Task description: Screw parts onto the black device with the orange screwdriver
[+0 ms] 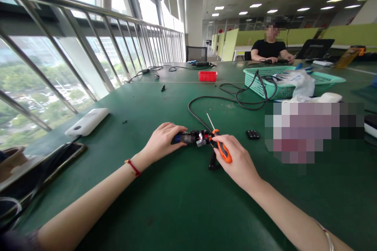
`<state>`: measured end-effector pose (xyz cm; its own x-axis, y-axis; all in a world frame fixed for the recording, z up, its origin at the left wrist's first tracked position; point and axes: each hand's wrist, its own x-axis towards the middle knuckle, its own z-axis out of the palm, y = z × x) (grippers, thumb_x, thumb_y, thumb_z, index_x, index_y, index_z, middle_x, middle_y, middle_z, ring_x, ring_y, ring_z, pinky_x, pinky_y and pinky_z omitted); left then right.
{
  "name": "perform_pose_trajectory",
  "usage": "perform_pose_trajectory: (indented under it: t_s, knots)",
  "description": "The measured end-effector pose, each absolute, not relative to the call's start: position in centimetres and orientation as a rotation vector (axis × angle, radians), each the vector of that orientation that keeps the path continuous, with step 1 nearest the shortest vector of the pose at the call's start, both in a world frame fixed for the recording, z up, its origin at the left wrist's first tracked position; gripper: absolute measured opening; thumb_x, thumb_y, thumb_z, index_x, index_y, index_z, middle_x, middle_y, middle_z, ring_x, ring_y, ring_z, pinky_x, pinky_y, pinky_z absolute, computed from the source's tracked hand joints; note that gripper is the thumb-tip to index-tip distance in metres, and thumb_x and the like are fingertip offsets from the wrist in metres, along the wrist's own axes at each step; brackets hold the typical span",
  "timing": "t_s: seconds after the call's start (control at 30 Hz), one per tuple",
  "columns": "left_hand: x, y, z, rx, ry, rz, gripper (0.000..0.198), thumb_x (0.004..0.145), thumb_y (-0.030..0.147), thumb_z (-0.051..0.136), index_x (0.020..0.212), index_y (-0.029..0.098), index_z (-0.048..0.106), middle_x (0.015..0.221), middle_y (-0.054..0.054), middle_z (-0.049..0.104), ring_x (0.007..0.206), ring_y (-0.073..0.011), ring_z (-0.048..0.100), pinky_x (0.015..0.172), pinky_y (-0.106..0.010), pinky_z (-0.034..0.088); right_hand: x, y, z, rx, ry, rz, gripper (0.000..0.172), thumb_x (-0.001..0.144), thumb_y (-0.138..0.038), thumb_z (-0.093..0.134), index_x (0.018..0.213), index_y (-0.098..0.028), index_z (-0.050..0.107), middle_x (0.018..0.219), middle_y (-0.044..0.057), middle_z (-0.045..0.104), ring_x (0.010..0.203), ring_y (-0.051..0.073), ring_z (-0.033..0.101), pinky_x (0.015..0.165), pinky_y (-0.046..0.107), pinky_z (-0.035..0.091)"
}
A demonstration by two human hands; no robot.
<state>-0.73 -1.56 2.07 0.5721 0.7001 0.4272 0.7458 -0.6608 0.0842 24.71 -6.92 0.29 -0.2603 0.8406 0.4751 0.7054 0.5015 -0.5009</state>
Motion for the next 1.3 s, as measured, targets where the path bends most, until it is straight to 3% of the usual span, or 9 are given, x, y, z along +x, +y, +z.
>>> perform_pose_trajectory:
  t_s: [0.23, 0.4, 0.6, 0.7, 0.87, 1.0, 1.3]
  knots:
    - [-1.2, 1.6, 0.9, -2.432, -1.547, -0.685, 0.033, 0.087, 0.043, 0.050, 0.113, 0.023, 0.058, 0.119, -0.005, 0.059, 0.112, -0.0221, 0.050, 0.103, -0.041, 0.030, 24.8, -6.4, -0.3, -1.367, -2.122, 0.442, 0.027, 0.085, -0.033, 0.048, 0.112, -0.028, 0.048, 0.118, 0.006, 0.057, 0.105, 0.020, 0.058, 0.089, 0.035, 0.047]
    - [-3.3, 2.2, 0.6, -2.261, -1.603, -0.619, 0.040, 0.092, 0.039, 0.041, 0.125, 0.019, 0.051, 0.130, -0.009, 0.052, 0.121, -0.0235, 0.043, 0.108, -0.042, 0.022, 24.8, -6.6, -0.2, -1.351, -2.157, 0.493, 0.029, 0.085, -0.032, 0.048, 0.113, -0.028, 0.048, 0.124, 0.006, 0.055, 0.111, 0.022, 0.056, 0.092, 0.038, 0.046]
    - [-10.4, 2.3, 1.8, -1.969, -2.051, -0.558, 0.036, 0.091, 0.026, 0.034, 0.115, 0.018, 0.059, 0.121, -0.010, 0.055, 0.106, -0.0250, 0.053, 0.090, -0.038, 0.042, 24.8, -6.9, 0.1, -1.368, -2.152, 0.520, 0.028, 0.085, -0.032, 0.049, 0.113, -0.028, 0.049, 0.124, 0.007, 0.055, 0.111, 0.022, 0.056, 0.091, 0.038, 0.047]
    - [-14.1, 1.8, 2.1, -1.848, -2.098, -0.442, 0.041, 0.085, 0.015, 0.033, 0.117, 0.018, 0.058, 0.118, -0.011, 0.055, 0.104, -0.0269, 0.053, 0.085, -0.038, 0.044, 25.0, -6.7, 0.1, -1.358, -2.176, 0.526, 0.029, 0.085, -0.033, 0.049, 0.114, -0.029, 0.049, 0.124, 0.007, 0.055, 0.112, 0.022, 0.055, 0.093, 0.038, 0.046]
    - [-16.8, 1.4, 1.8, -1.858, -2.119, -0.194, 0.046, 0.083, 0.012, 0.029, 0.119, 0.016, 0.058, 0.120, -0.011, 0.055, 0.106, -0.0274, 0.050, 0.080, -0.035, 0.045, 25.2, -6.4, 0.0, -1.328, -2.201, 0.490, 0.029, 0.084, -0.033, 0.050, 0.113, -0.027, 0.050, 0.123, 0.007, 0.056, 0.110, 0.022, 0.057, 0.091, 0.038, 0.047]
    - [-16.2, 1.4, 2.0, -1.849, -2.162, -0.130, 0.044, 0.084, 0.010, 0.028, 0.109, 0.014, 0.063, 0.116, -0.013, 0.057, 0.106, -0.0257, 0.051, 0.074, -0.031, 0.047, 25.1, -6.5, 0.2, -1.334, -2.206, 0.489, 0.029, 0.084, -0.033, 0.050, 0.113, -0.027, 0.049, 0.123, 0.008, 0.056, 0.110, 0.022, 0.057, 0.091, 0.037, 0.047]
    - [-9.0, -0.6, 4.9, -1.820, -2.220, 0.155, 0.036, 0.079, -0.001, 0.032, 0.087, 0.007, 0.066, 0.093, -0.018, 0.061, 0.091, -0.0286, 0.060, 0.066, -0.033, 0.048, 25.2, -6.3, 0.0, -1.330, -2.202, 0.507, 0.028, 0.084, -0.032, 0.050, 0.112, -0.028, 0.049, 0.123, 0.007, 0.055, 0.112, 0.021, 0.055, 0.094, 0.037, 0.045]
